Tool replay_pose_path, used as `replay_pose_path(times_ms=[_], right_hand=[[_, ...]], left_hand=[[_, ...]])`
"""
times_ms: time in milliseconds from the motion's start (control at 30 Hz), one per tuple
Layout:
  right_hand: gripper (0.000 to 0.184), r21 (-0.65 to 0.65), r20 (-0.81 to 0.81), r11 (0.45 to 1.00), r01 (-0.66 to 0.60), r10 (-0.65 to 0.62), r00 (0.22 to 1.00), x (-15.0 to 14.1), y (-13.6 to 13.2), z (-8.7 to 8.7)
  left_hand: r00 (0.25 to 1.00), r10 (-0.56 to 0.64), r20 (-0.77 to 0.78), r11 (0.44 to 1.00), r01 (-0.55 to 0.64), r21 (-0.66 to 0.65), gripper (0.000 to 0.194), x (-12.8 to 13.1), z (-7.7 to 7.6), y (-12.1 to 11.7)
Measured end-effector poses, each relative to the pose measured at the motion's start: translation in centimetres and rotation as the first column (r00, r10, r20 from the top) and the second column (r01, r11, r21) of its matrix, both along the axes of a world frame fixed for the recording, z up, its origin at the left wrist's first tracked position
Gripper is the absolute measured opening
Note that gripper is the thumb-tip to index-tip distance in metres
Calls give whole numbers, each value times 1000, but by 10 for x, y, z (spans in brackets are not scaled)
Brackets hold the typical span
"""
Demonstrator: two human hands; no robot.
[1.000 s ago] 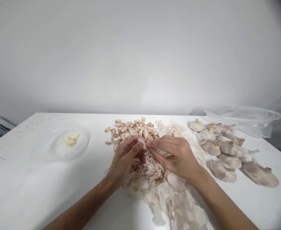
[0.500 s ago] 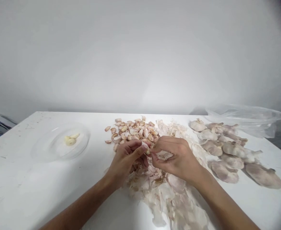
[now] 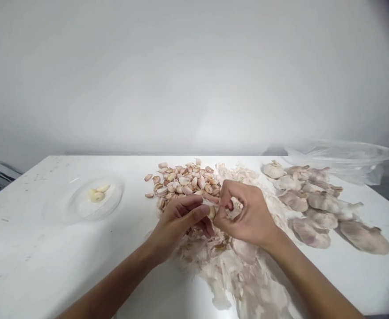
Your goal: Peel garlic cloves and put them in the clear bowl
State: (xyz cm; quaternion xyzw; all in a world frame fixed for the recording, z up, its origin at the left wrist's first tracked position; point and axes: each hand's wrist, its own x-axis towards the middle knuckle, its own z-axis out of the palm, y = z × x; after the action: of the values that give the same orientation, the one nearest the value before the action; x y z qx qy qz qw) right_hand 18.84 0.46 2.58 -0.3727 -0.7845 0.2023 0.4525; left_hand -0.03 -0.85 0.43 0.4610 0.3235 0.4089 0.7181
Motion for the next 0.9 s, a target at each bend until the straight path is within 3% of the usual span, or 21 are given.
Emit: replay_pose_path(times_ms=[100,333,633,900], right_hand=[[19,-2,-34,1000,21,-21,999,7,5,3],[13,143,74,977,-160,151,986,6,5,8],[6,-81,164,942,-327,336,927,19,10,6],[12,-62,150,936,-348,353,923,15,7,4]], left_hand=[[999,18,44,999,-16,-41,26,-2,2,0],[990,141,28,990,-141,-13,25,-1,2,5],[999,37,-34,999,-38,-14,27,-4,-1,4],[1000,3,17,999,-2,-49,21,-4,-5,4]])
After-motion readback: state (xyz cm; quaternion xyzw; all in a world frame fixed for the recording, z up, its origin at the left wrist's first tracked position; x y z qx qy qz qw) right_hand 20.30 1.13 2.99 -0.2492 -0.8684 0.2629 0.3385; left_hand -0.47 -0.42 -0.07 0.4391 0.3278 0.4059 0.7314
